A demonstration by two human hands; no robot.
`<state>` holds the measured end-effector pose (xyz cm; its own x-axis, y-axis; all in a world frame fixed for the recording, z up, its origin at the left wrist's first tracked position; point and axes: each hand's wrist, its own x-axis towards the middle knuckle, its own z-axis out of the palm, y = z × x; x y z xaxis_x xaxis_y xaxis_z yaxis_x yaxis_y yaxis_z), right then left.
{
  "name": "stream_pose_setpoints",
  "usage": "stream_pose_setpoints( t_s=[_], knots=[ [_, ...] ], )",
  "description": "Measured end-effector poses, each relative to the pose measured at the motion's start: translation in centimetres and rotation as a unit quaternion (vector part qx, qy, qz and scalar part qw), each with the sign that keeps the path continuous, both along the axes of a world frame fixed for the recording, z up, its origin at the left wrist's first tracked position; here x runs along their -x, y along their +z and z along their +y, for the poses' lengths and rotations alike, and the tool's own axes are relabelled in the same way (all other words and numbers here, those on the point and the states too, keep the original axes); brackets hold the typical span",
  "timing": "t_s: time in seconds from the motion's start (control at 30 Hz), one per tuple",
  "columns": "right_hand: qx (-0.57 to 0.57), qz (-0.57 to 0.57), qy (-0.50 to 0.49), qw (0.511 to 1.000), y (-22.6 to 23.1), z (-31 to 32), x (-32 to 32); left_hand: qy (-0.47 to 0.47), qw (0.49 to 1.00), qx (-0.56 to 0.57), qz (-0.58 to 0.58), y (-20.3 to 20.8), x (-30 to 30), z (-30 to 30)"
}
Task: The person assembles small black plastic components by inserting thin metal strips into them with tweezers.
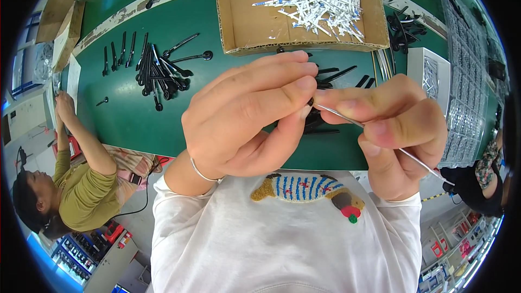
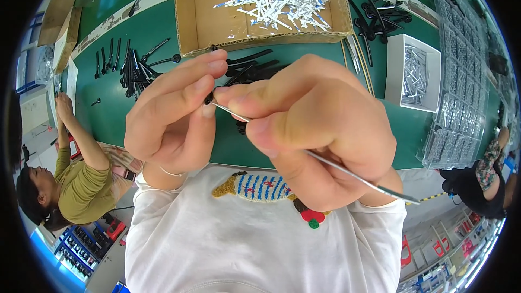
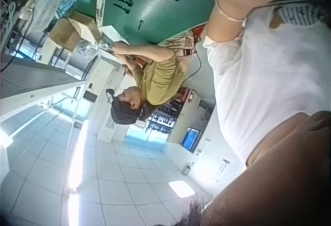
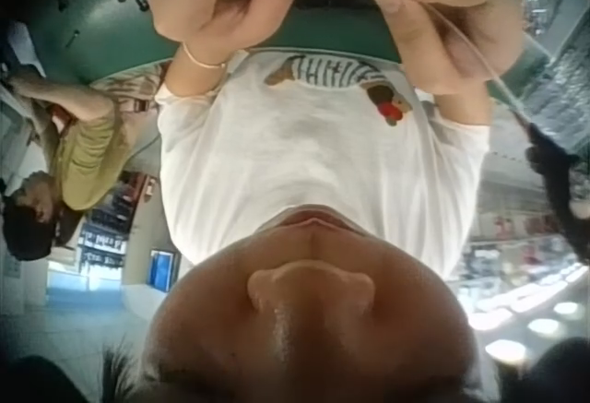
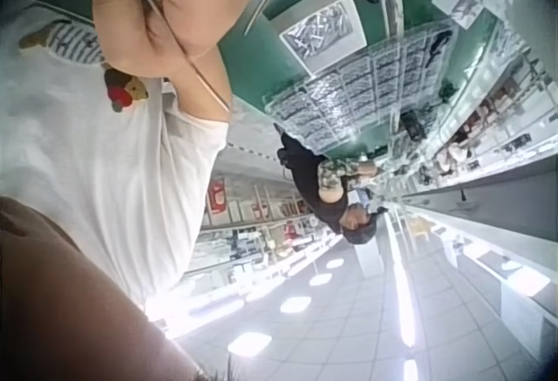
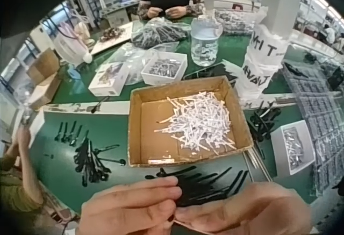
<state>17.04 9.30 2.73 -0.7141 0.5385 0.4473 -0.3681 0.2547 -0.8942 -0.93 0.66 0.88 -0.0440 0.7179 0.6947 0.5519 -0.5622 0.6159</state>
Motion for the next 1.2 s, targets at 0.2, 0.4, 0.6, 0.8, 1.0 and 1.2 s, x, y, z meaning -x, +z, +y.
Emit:
stream_pose_setpoints(
  t_s=[0.2,0.4,0.6,0.8,1.0,1.2],
  knots=[
    [-0.041,-0.017,-0.014,0.999,0.1,-0.2,-0.1,0.015,1.0,-0.007,0.015,0.0,-0.1,0.1],
    [-0.055,-0.055,-0.036,0.996,0.6,-0.6,-0.4,0.059,0.995,-0.032,0.078,0.3,-0.4,0.1],
    [-0.062,-0.077,-0.049,0.994,1.0,-0.2,-0.4,0.094,0.986,-0.019,0.136,0.5,-0.8,0.0],
    [-0.133,-0.061,-0.022,0.989,0.7,1.0,-0.3,0.091,0.988,0.008,0.123,0.5,-0.9,0.2],
    [-0.269,-0.061,0.012,0.961,0.2,2.4,-0.4,0.102,0.986,0.022,0.128,-0.1,-0.9,1.0],
    [-0.079,0.024,-0.082,0.993,-0.7,2.4,-1.1,0.052,0.997,0.056,0.003,0.3,-0.6,0.7]
  ],
)
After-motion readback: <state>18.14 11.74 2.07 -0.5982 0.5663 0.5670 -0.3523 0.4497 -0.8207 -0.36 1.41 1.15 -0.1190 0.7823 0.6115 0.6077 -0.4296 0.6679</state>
